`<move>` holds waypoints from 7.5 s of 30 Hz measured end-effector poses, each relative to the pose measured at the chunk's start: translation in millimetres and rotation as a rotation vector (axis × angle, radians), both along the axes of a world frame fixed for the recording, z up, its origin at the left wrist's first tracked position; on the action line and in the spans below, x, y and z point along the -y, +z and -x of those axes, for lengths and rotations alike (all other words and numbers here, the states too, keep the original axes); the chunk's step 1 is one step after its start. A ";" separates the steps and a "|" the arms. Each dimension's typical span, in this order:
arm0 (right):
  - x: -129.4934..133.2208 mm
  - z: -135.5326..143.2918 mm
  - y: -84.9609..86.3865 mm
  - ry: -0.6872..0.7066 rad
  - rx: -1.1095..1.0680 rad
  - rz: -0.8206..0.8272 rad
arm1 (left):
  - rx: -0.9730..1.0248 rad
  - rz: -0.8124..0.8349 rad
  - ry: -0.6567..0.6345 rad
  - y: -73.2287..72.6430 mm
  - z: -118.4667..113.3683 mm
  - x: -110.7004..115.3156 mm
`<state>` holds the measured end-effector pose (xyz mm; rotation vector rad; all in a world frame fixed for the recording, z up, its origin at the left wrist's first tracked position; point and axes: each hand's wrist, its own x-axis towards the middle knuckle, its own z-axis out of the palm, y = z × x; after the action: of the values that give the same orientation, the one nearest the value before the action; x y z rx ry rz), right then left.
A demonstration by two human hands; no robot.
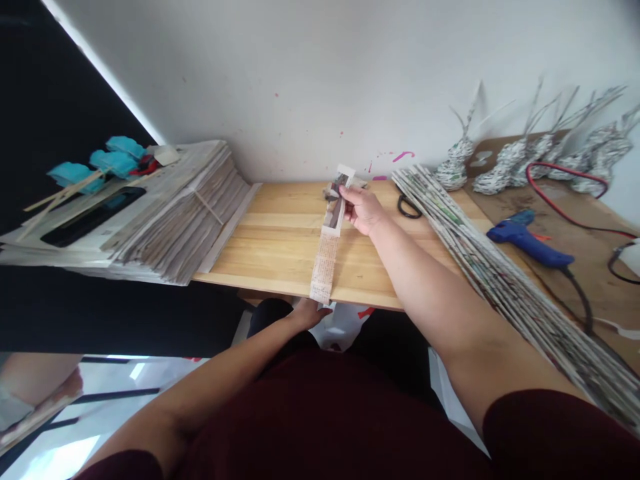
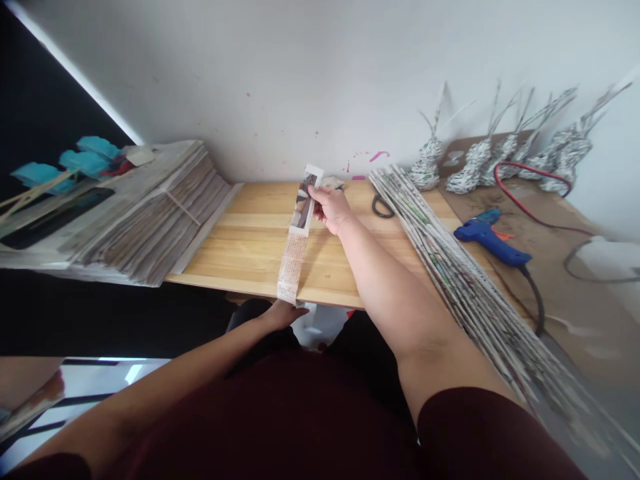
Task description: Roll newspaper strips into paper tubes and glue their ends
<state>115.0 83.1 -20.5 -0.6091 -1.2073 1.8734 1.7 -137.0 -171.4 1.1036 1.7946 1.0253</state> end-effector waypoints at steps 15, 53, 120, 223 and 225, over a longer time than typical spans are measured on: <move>6.1 2.1 -4.0 0.011 0.086 -0.016 | 0.409 0.232 -0.736 156.9 6.4 35.1; -7.7 12.8 -33.1 -0.323 0.325 -0.361 | 0.156 -0.353 0.135 162.6 30.8 -190.8; 11.2 -2.3 -7.1 -0.052 1.024 -0.820 | 1.000 -0.358 -0.005 166.5 58.4 -194.4; 13.3 10.4 7.7 -0.017 1.128 -0.975 | 0.917 -0.190 -0.073 159.0 70.9 -201.1; 11.1 1.5 11.6 0.021 1.103 -0.887 | 0.919 -0.181 -0.068 159.4 70.8 -201.2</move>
<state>113.6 72.0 -8.9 -1.1164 -2.4983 0.7183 -69.1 64.2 -12.0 0.6069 0.9315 1.3730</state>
